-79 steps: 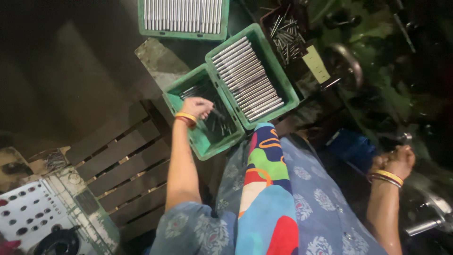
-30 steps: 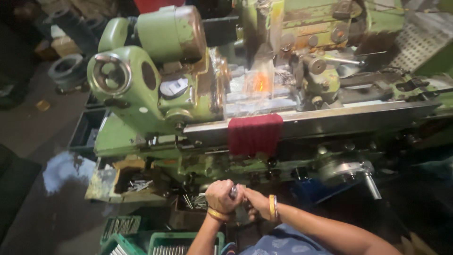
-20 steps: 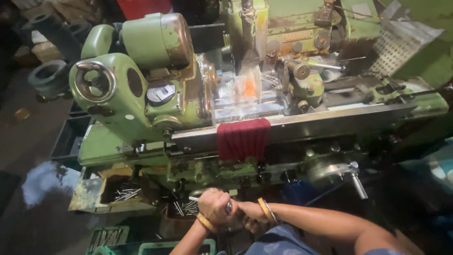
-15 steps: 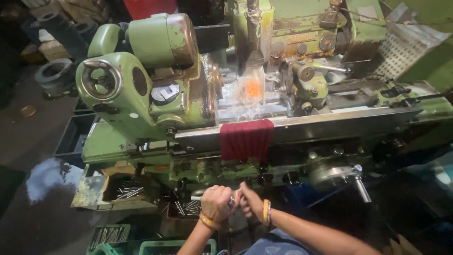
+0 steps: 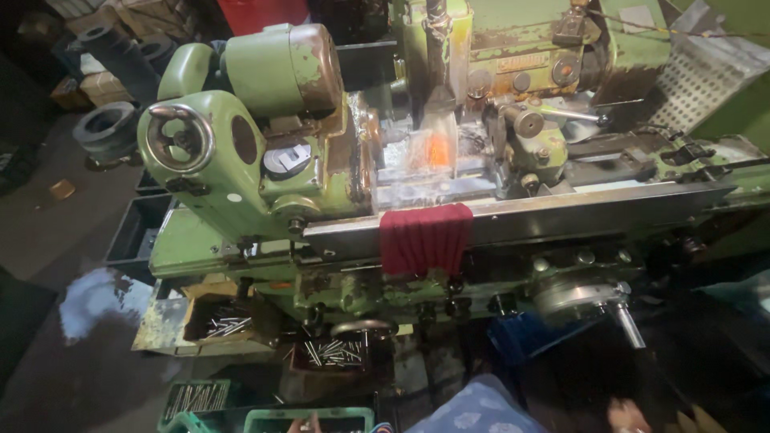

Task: The person operates a metal turning machine, repeatedly picking up cylindrical metal rods from green bins, inserting them into the machine's chuck, and using a lever to process them. The person then removes the processed rods and places them back into the bins.

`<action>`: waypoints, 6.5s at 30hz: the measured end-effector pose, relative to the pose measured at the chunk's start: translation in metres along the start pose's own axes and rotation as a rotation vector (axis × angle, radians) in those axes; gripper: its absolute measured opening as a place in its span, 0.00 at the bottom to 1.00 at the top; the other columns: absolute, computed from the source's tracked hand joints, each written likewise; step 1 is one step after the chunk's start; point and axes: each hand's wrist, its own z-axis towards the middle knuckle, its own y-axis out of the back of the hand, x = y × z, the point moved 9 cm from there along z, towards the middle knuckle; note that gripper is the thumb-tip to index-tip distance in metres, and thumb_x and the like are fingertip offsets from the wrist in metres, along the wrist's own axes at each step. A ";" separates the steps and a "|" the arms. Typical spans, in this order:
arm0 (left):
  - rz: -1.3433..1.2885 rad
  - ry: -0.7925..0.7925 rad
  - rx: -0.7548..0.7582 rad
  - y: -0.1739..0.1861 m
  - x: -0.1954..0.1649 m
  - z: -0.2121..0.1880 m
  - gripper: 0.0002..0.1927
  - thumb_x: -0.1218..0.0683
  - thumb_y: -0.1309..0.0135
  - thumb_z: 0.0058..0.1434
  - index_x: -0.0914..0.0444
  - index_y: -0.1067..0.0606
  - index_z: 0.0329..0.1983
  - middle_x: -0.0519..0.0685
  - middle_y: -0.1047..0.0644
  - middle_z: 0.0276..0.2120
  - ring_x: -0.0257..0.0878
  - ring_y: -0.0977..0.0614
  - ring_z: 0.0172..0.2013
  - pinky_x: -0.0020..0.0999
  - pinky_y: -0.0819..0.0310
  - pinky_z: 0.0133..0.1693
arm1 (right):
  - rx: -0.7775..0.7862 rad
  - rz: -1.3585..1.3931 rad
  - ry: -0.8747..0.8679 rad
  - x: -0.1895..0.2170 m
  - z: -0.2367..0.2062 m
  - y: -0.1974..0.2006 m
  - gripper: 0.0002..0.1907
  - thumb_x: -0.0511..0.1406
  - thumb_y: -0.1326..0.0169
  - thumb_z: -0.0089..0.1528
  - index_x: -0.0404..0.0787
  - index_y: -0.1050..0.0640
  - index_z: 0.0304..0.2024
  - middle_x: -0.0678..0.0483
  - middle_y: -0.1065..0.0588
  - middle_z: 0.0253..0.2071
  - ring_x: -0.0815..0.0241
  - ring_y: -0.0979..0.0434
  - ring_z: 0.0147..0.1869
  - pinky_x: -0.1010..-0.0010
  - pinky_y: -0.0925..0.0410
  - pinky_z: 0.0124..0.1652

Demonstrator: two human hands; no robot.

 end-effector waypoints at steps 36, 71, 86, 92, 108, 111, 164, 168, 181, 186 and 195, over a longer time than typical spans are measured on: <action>-0.054 -0.001 -0.273 0.002 0.023 -0.034 0.19 0.36 0.41 0.58 0.56 0.21 0.29 0.53 0.19 0.26 0.55 0.16 0.31 0.50 0.22 0.35 | 0.012 0.366 0.097 0.029 0.027 0.004 0.28 0.52 0.48 0.65 0.42 0.21 0.59 0.41 0.21 0.59 0.41 0.24 0.66 0.54 0.32 0.62; -1.685 0.224 0.745 -0.012 -0.759 0.144 0.14 0.48 0.39 0.61 0.62 0.26 0.30 0.48 0.27 0.26 0.37 0.28 0.25 0.34 0.33 0.28 | -1.115 0.572 0.983 0.295 0.159 0.591 0.05 0.28 0.56 0.76 0.35 0.27 0.46 0.43 0.26 0.44 0.45 0.26 0.50 0.55 0.32 0.54; -1.592 0.255 0.403 -0.051 -0.766 0.164 0.17 0.50 0.53 0.62 0.69 0.26 0.42 0.58 0.24 0.37 0.50 0.26 0.33 0.46 0.31 0.36 | -0.976 0.323 0.861 0.322 0.223 0.521 0.07 0.36 0.53 0.76 0.39 0.26 0.47 0.33 0.28 0.45 0.29 0.29 0.53 0.40 0.35 0.51; -1.787 0.238 0.384 -0.063 -0.776 0.171 0.19 0.49 0.48 0.61 0.69 0.29 0.47 0.55 0.29 0.42 0.46 0.31 0.41 0.45 0.35 0.44 | -0.918 0.355 0.840 0.320 0.218 0.523 0.07 0.35 0.53 0.75 0.40 0.25 0.51 0.34 0.28 0.45 0.30 0.29 0.52 0.41 0.35 0.49; -1.707 0.298 0.437 -0.076 -0.767 0.172 0.25 0.46 0.47 0.60 0.70 0.28 0.51 0.58 0.26 0.45 0.49 0.25 0.43 0.48 0.31 0.47 | -0.883 0.388 0.856 0.320 0.212 0.523 0.07 0.35 0.54 0.75 0.40 0.27 0.51 0.35 0.28 0.48 0.31 0.29 0.54 0.41 0.35 0.50; -1.725 0.339 0.442 -0.078 -0.765 0.169 0.23 0.46 0.47 0.59 0.69 0.28 0.49 0.57 0.26 0.44 0.49 0.26 0.43 0.48 0.31 0.47 | -0.882 0.398 0.844 0.319 0.210 0.523 0.07 0.36 0.54 0.75 0.41 0.27 0.51 0.35 0.28 0.48 0.31 0.29 0.54 0.41 0.35 0.49; -1.748 0.412 0.458 -0.077 -0.761 0.167 0.26 0.47 0.47 0.58 0.72 0.28 0.52 0.59 0.26 0.51 0.49 0.26 0.47 0.45 0.32 0.50 | -0.883 0.391 0.856 0.316 0.207 0.520 0.07 0.35 0.53 0.75 0.40 0.26 0.52 0.37 0.27 0.47 0.33 0.29 0.53 0.43 0.35 0.50; -1.759 0.378 0.425 -0.075 -0.760 0.170 0.27 0.49 0.46 0.59 0.73 0.28 0.53 0.61 0.26 0.55 0.50 0.25 0.51 0.44 0.32 0.54 | -0.877 0.389 0.851 0.318 0.205 0.521 0.08 0.36 0.53 0.75 0.40 0.26 0.52 0.36 0.27 0.46 0.33 0.29 0.54 0.43 0.35 0.50; -1.731 0.224 0.300 -0.067 -0.761 0.170 0.22 0.47 0.41 0.60 0.69 0.26 0.48 0.53 0.25 0.43 0.43 0.27 0.41 0.42 0.31 0.45 | -0.715 0.184 0.790 0.320 0.237 0.530 0.11 0.36 0.54 0.71 0.39 0.23 0.50 0.32 0.25 0.49 0.28 0.27 0.55 0.39 0.34 0.51; -1.669 0.130 0.253 -0.067 -0.760 0.176 0.19 0.47 0.40 0.60 0.69 0.23 0.40 0.50 0.24 0.35 0.41 0.27 0.36 0.40 0.31 0.41 | -0.349 0.068 0.717 0.327 0.287 0.534 0.17 0.40 0.56 0.69 0.40 0.18 0.46 0.34 0.21 0.44 0.33 0.23 0.51 0.45 0.32 0.51; -1.779 0.126 0.205 -0.050 -0.744 0.199 0.24 0.45 0.39 0.59 0.70 0.23 0.45 0.51 0.25 0.42 0.42 0.28 0.42 0.39 0.33 0.47 | -0.582 0.073 0.558 0.327 0.248 0.511 0.21 0.44 0.58 0.76 0.38 0.18 0.47 0.32 0.21 0.42 0.31 0.21 0.47 0.43 0.30 0.50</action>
